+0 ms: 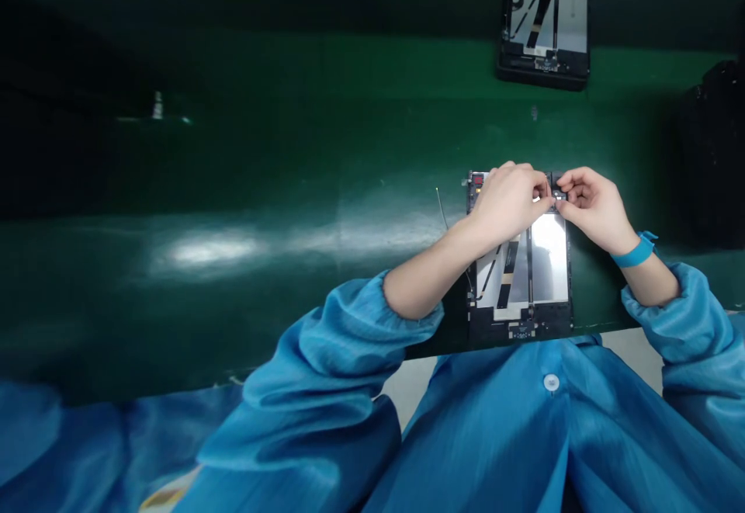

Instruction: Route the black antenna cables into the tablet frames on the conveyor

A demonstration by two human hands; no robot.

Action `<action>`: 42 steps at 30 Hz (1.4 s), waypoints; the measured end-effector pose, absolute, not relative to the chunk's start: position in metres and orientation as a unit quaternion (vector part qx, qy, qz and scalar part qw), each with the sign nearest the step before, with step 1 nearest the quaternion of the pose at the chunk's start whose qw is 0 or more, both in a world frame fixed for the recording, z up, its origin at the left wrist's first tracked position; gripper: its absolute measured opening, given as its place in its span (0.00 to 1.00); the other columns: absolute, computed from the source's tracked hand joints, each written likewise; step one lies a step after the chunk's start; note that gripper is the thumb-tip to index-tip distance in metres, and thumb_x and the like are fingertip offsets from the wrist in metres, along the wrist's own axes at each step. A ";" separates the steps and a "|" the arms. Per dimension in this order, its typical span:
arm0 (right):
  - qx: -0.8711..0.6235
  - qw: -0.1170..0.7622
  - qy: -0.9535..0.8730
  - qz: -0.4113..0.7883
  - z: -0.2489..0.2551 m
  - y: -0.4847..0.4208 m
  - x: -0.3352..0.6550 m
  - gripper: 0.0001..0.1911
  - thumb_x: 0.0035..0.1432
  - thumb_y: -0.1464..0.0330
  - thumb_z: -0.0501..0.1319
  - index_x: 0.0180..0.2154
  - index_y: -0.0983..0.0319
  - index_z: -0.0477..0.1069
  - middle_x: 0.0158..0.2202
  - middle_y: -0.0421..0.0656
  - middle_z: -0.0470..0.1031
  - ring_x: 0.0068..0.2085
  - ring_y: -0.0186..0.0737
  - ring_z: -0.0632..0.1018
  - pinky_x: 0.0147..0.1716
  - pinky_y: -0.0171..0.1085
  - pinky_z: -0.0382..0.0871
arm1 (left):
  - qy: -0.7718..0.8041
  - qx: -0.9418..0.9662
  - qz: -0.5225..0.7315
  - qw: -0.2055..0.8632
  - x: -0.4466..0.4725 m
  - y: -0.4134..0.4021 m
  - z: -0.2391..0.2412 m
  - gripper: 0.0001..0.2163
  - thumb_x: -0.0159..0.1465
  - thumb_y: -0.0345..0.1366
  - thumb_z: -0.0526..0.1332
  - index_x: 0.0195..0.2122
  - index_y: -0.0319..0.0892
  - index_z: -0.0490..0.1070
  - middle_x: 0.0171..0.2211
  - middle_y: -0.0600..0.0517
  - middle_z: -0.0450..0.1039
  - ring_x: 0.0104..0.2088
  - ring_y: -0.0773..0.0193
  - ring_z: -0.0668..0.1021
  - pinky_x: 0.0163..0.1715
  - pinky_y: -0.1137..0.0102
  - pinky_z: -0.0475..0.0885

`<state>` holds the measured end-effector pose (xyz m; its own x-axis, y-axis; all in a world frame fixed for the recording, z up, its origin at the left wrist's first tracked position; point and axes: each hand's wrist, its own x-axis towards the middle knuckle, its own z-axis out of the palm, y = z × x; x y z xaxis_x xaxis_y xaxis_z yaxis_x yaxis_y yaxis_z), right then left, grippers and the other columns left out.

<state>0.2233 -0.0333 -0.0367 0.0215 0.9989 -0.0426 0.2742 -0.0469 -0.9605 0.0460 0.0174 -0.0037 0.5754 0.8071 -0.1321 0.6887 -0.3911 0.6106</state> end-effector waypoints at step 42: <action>-0.453 0.168 -0.727 0.488 0.018 -0.054 0.126 0.12 0.53 0.77 0.67 0.40 0.60 0.75 0.34 0.36 0.80 0.27 0.30 0.72 0.33 0.33 0.67 | 0.396 0.900 0.109 0.146 -0.086 -0.069 0.010 0.15 0.73 0.31 0.50 0.38 0.43 0.77 0.31 0.47 0.79 0.33 0.56 0.79 0.36 0.63 0.70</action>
<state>0.1255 -0.0543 0.0181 -0.5323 0.8231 -0.1980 0.4952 0.1131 -0.8614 -0.0858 -0.0693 0.0096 0.6633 0.7440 0.0807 0.6804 -0.6445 0.3488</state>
